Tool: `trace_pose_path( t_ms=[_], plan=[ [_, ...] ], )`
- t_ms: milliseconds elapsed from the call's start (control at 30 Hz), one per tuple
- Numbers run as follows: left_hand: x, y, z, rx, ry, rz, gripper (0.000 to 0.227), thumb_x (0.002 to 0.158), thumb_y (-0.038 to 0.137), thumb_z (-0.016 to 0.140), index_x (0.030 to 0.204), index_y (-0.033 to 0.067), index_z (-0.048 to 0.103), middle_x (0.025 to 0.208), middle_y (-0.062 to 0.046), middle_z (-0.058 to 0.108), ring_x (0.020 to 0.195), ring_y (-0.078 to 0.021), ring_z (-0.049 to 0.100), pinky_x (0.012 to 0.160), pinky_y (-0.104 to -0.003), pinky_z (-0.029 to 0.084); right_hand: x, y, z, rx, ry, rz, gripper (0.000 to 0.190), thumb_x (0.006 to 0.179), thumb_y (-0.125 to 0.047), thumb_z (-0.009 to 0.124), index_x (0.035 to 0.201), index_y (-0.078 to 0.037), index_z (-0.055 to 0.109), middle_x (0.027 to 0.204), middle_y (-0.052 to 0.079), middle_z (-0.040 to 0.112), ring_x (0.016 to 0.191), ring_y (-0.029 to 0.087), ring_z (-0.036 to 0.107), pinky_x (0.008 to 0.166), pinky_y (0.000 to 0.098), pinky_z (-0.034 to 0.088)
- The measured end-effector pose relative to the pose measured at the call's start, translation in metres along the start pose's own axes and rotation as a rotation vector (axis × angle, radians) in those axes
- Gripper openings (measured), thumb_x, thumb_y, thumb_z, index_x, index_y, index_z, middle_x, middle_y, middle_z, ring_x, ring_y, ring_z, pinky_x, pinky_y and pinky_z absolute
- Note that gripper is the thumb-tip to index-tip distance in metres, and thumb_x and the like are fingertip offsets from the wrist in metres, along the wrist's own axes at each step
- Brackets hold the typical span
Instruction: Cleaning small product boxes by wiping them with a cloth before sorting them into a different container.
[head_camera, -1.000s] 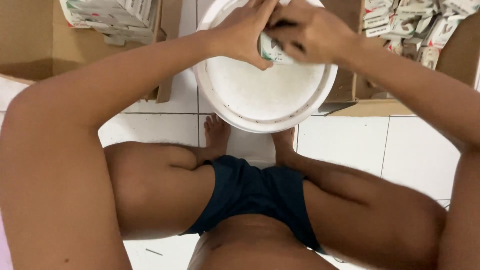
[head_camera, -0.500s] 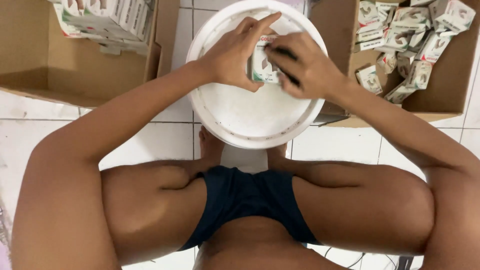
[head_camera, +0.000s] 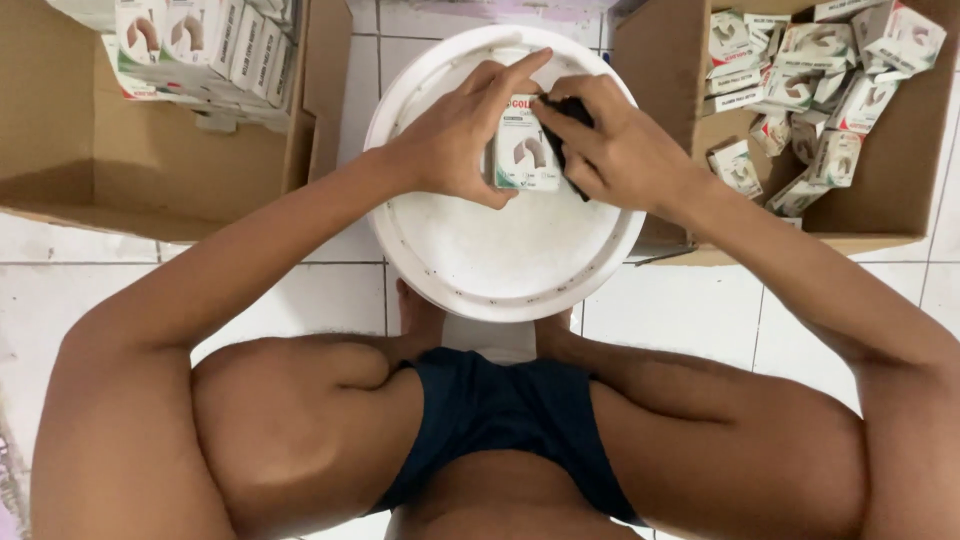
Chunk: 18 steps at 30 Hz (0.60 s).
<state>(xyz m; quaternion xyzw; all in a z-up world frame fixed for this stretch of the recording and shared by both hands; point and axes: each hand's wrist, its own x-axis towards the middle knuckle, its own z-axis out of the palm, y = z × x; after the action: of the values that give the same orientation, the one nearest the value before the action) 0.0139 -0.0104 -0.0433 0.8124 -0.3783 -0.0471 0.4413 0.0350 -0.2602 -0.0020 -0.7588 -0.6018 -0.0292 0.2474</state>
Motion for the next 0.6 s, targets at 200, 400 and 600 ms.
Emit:
trace_pose_path(
  t_ms=[200, 400, 600],
  plan=[
    [-0.001, 0.008, -0.007, -0.042, 0.014, -0.021, 0.129, 0.073, 0.032, 0.097, 0.162, 0.0085, 0.007, 0.149, -0.017, 0.042, 0.128, -0.0327, 0.044, 0.11, -0.042, 0.042, 0.013, 0.002, -0.005, -0.126, -0.041, 0.062, 0.028, 0.1, 0.005, 0.055, 0.125, 0.012, 0.067, 0.119, 0.022, 0.048, 0.102, 0.039, 0.051, 0.084, 0.0485, 0.053],
    [-0.003, 0.011, -0.012, -0.075, 0.033, -0.036, 0.128, 0.076, 0.03, 0.098, 0.162, 0.0116, 0.005, 0.143, -0.017, 0.044, 0.124, -0.0299, 0.047, 0.107, -0.039, 0.044, 0.028, 0.011, 0.008, -0.232, 0.004, -0.071, 0.019, 0.099, 0.006, 0.064, 0.116, 0.01, 0.071, 0.124, 0.018, 0.054, 0.1, 0.031, 0.048, 0.088, 0.0425, 0.051],
    [-0.003, 0.005, -0.011, -0.068, 0.024, -0.047, 0.13, 0.077, 0.033, 0.098, 0.163, 0.0126, 0.002, 0.139, -0.015, 0.044, 0.122, -0.0296, 0.045, 0.105, -0.039, 0.042, 0.019, 0.015, -0.002, -0.184, 0.007, -0.032, 0.023, 0.1, 0.005, 0.062, 0.119, 0.007, 0.075, 0.12, 0.013, 0.06, 0.103, 0.031, 0.052, 0.092, 0.0412, 0.055]
  ],
)
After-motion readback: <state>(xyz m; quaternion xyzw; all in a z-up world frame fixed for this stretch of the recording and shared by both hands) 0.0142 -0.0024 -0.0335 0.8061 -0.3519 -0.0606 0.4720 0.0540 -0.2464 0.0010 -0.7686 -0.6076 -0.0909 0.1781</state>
